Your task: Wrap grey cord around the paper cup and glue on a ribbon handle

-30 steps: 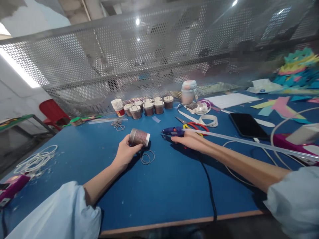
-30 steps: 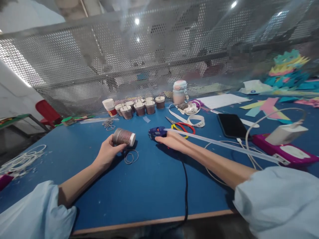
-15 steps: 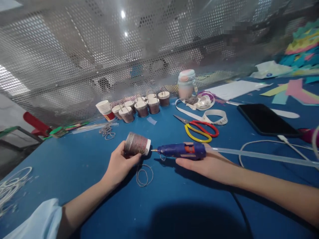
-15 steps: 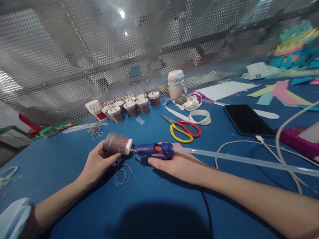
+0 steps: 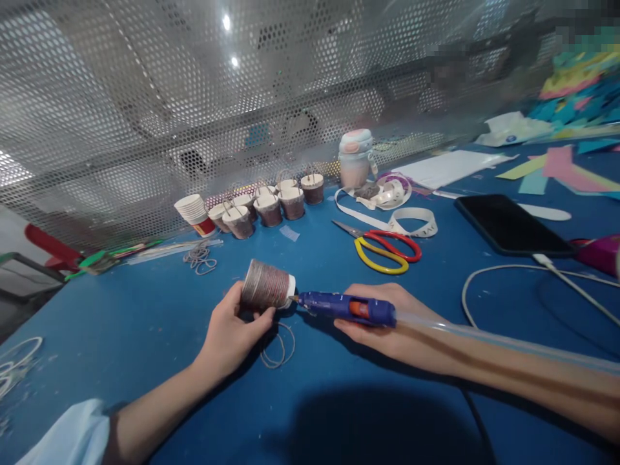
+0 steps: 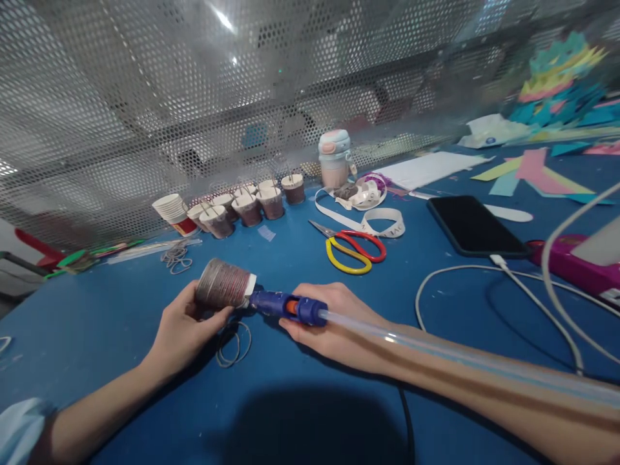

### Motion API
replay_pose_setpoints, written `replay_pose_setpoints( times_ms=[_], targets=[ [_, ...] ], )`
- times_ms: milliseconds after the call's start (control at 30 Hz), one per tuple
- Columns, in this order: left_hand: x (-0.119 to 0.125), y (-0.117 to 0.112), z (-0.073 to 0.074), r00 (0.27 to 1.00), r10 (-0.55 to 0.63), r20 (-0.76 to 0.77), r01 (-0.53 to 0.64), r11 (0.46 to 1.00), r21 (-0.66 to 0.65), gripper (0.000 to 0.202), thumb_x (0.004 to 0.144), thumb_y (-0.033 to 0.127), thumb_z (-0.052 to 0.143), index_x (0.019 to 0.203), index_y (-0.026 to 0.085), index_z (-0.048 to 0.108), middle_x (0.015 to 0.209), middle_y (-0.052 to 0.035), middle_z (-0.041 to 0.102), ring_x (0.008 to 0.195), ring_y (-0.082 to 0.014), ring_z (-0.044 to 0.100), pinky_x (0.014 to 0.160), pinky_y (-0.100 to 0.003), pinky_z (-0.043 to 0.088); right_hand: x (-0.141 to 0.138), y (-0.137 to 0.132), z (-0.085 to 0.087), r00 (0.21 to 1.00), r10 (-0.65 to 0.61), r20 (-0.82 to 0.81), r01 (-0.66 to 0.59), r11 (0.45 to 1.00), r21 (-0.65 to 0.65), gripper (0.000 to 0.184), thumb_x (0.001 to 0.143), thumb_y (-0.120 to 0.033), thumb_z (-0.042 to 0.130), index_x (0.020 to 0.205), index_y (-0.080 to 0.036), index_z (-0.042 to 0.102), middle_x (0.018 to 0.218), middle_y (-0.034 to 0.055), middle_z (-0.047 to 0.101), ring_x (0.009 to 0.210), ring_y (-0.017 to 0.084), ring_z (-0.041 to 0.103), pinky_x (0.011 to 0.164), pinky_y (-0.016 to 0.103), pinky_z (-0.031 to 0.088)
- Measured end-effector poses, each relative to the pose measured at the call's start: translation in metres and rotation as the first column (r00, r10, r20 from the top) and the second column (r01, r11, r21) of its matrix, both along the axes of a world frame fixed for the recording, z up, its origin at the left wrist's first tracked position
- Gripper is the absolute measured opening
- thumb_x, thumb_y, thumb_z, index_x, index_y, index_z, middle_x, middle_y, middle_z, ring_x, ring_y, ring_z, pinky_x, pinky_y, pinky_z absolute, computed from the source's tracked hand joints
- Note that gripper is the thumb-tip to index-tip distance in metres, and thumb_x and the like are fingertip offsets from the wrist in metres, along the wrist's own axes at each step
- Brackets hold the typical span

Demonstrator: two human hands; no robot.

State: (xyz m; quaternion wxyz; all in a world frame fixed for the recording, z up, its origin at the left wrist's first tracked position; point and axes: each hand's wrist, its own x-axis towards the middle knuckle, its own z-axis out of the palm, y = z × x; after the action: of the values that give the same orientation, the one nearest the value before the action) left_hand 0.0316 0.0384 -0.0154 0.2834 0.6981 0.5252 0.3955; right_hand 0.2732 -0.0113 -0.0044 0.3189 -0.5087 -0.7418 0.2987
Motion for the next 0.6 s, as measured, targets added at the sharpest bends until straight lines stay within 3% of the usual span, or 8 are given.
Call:
replay_pose_setpoints(
  times_ms=[467,600],
  targets=[
    [0.0,-0.0018,-0.0009,1.0,-0.01,0.013,0.01,1.0,0.006,0.018,0.062,0.027,0.069,0.072,0.02,0.055,0.07,0.0009,0.058,0.061,-0.0132,0.054,0.058,-0.025,0.045,0.0012,0.0006,-0.0053,0.996,0.032,0.084,-0.046,0.984,0.17,0.015,0.083,-0.032,0.056,0.077,-0.02,0.06,0.066,0.0002,0.063,0.053,0.011,0.053,0.051,0.023,0.039],
    [-0.0018,-0.0013,-0.0032,1.0,-0.028,0.002,0.028,1.0,0.014,0.018,0.063,0.025,0.069,0.074,0.02,0.055,0.07,0.0012,0.058,0.06,-0.0129,0.054,0.058,-0.025,0.044,0.0024,0.0013,-0.0025,0.997,-0.033,0.064,0.024,0.99,0.137,0.018,0.083,-0.033,0.058,0.071,-0.02,0.057,0.061,-0.001,0.058,0.049,0.011,0.048,0.049,0.024,0.038]
  ],
)
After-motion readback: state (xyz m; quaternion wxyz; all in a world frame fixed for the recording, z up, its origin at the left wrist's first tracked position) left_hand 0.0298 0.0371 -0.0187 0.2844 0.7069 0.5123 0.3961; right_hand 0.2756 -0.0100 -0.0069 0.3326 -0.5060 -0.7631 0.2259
